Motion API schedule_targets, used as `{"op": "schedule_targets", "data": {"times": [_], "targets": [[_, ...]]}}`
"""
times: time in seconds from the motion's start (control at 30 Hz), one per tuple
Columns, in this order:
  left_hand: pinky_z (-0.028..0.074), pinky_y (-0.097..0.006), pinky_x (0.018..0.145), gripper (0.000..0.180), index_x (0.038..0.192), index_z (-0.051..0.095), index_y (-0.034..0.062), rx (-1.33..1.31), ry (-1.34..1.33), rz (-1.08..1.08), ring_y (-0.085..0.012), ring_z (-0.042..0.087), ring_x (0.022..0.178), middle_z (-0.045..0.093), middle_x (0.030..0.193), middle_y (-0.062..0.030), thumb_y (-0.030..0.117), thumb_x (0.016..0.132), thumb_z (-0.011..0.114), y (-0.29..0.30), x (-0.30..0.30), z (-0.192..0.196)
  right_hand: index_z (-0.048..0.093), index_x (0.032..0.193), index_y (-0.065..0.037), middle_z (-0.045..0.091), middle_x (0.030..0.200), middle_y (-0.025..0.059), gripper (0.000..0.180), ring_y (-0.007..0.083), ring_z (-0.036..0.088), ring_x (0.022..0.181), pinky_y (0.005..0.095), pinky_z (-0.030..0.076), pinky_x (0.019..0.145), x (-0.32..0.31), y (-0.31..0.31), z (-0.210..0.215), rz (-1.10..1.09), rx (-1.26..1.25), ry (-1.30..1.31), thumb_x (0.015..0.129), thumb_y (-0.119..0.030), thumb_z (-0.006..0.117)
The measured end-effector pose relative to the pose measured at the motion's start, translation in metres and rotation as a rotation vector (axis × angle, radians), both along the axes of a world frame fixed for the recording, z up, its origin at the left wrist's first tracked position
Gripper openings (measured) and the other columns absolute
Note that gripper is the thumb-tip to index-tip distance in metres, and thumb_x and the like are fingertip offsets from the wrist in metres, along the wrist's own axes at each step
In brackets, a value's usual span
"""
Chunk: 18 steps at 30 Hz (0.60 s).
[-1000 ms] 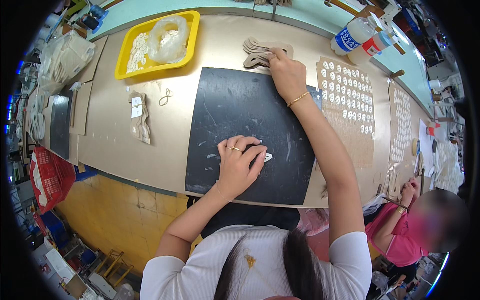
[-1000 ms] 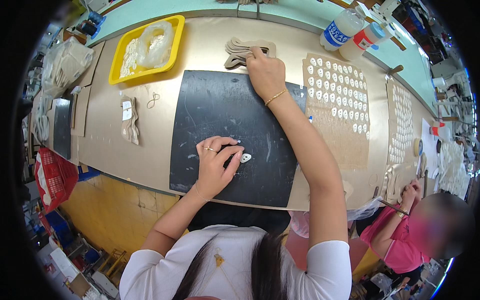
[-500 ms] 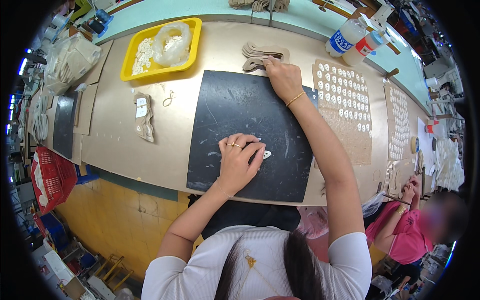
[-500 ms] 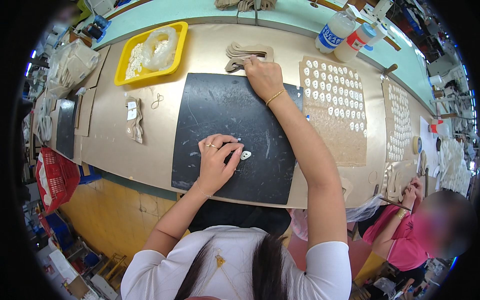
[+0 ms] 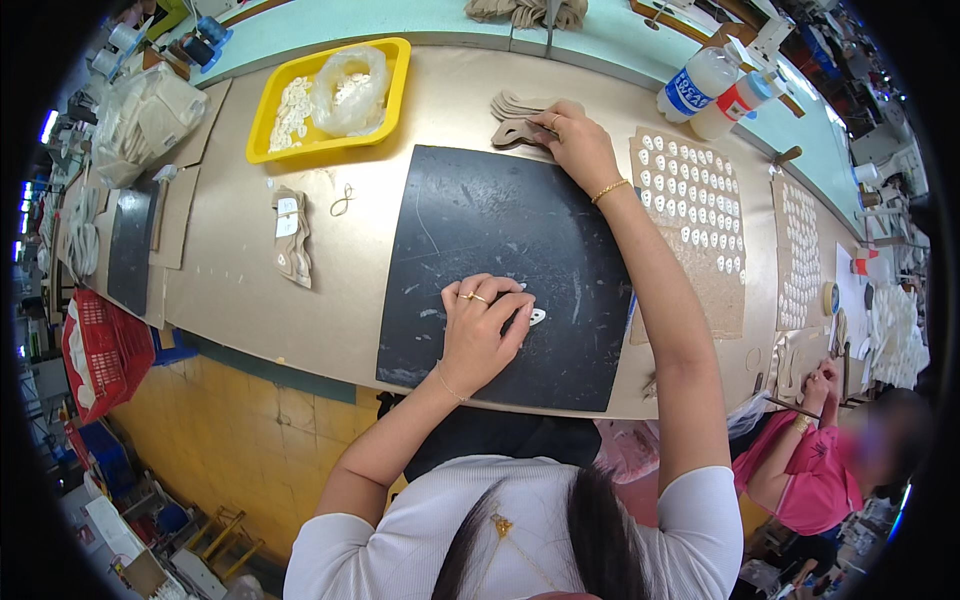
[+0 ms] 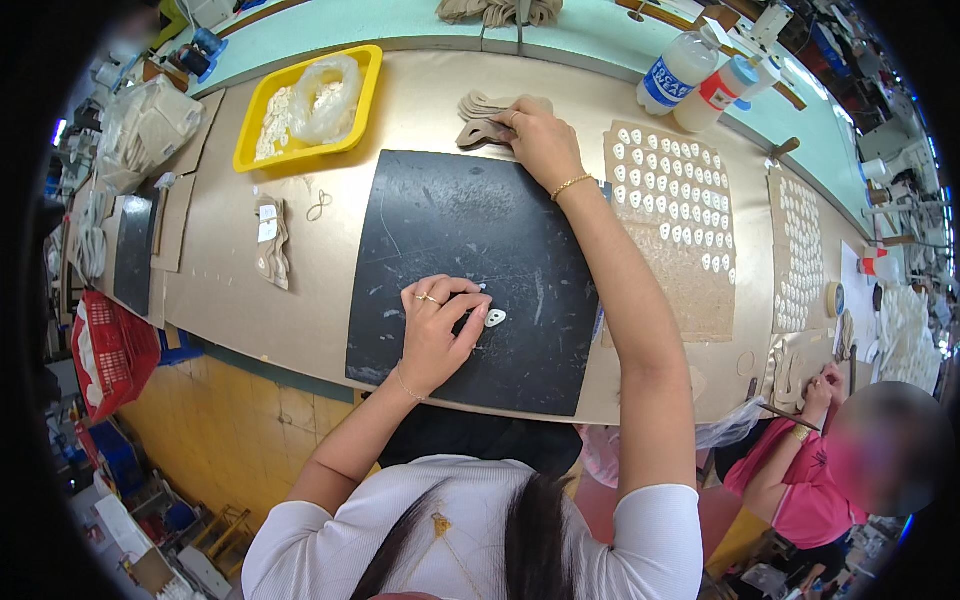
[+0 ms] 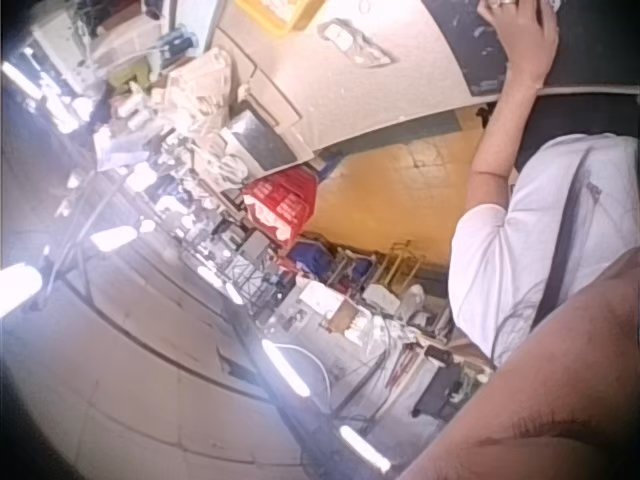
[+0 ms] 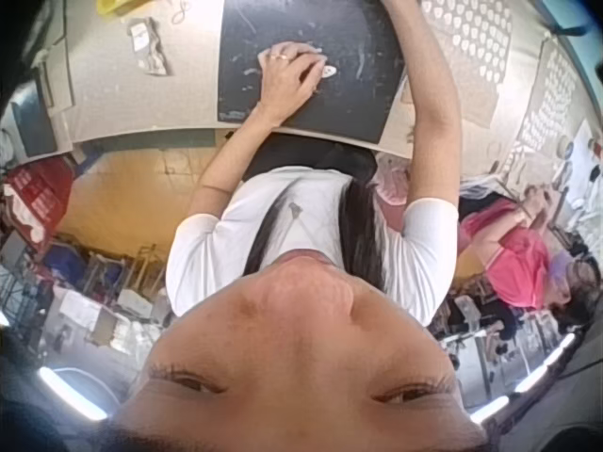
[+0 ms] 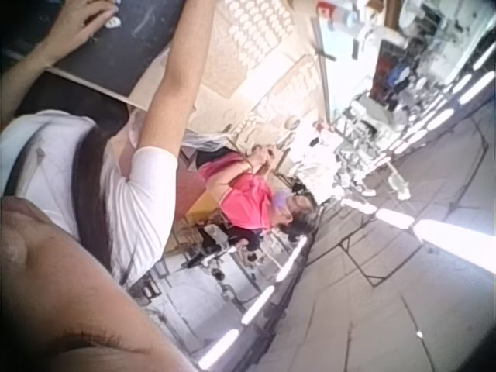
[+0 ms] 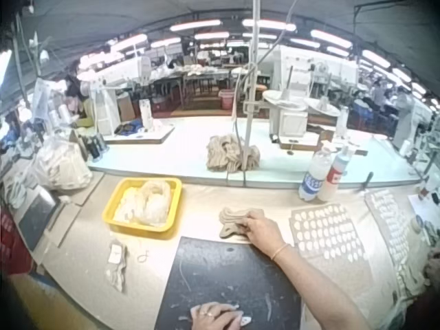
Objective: The person uses a craft knife to cut small decorative shapes from a sheet of paper or cardstock on a black cutting mat. They repeatedly pick up a shape, cut along its edges, and place the finished piece onto a nearby board. Another person works at an adjacent station in the background.
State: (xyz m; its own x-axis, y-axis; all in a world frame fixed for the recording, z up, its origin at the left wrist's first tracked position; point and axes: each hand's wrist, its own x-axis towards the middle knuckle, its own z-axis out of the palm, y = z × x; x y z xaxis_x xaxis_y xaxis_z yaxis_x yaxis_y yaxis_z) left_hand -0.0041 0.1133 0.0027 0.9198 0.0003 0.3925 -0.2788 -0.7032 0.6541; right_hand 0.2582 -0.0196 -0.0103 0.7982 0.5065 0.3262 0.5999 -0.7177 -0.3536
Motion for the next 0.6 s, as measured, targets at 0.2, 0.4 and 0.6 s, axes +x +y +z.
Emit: {"op": "schedule_targets", "data": {"times": [0.2, 0.4, 0.6], "targets": [[0.033, -0.038, 0.092, 0.011, 0.095, 0.073, 0.0114, -0.014, -0.011, -0.003, -0.0205, 0.057, 0.102, 0.065, 0.101, 0.0008, 0.013, 0.084, 0.074, 0.0, 0.002, 0.001, 0.075, 0.107, -0.017, 0.072, 0.105, 0.0036, 0.018, 0.027, 0.07, 0.088, 0.0375, 0.057, 0.077, -0.01, 0.001, -0.002, 0.007, 0.007, -0.059, 0.09, -0.023, 0.069], [0.036, -0.038, 0.095, 0.018, 0.104, 0.072, 0.0089, -0.135, 0.06, 0.017, -0.0228, 0.06, 0.102, 0.066, 0.105, -0.0033, 0.01, 0.086, 0.072, 0.008, -0.003, 0.001, 0.07, 0.107, -0.009, 0.073, 0.098, 0.0061, 0.018, 0.0223, 0.071, 0.086, 0.0342, 0.055, 0.078, -0.01, -0.009, 0.019, -0.04, 0.342, 0.309, 0.09, -0.017, 0.071], [0.044, -0.041, 0.097, 0.023, 0.109, 0.072, 0.0058, -0.225, 0.198, -0.035, -0.0278, 0.06, 0.107, 0.065, 0.112, -0.0094, 0.006, 0.086, 0.071, 0.021, -0.019, 0.007, 0.068, 0.106, -0.001, 0.071, 0.084, 0.0068, 0.021, 0.0144, 0.064, 0.071, 0.0305, 0.052, 0.071, -0.067, -0.062, 0.076, 0.134, 0.266, 0.928, 0.093, -0.018, 0.069]]}}
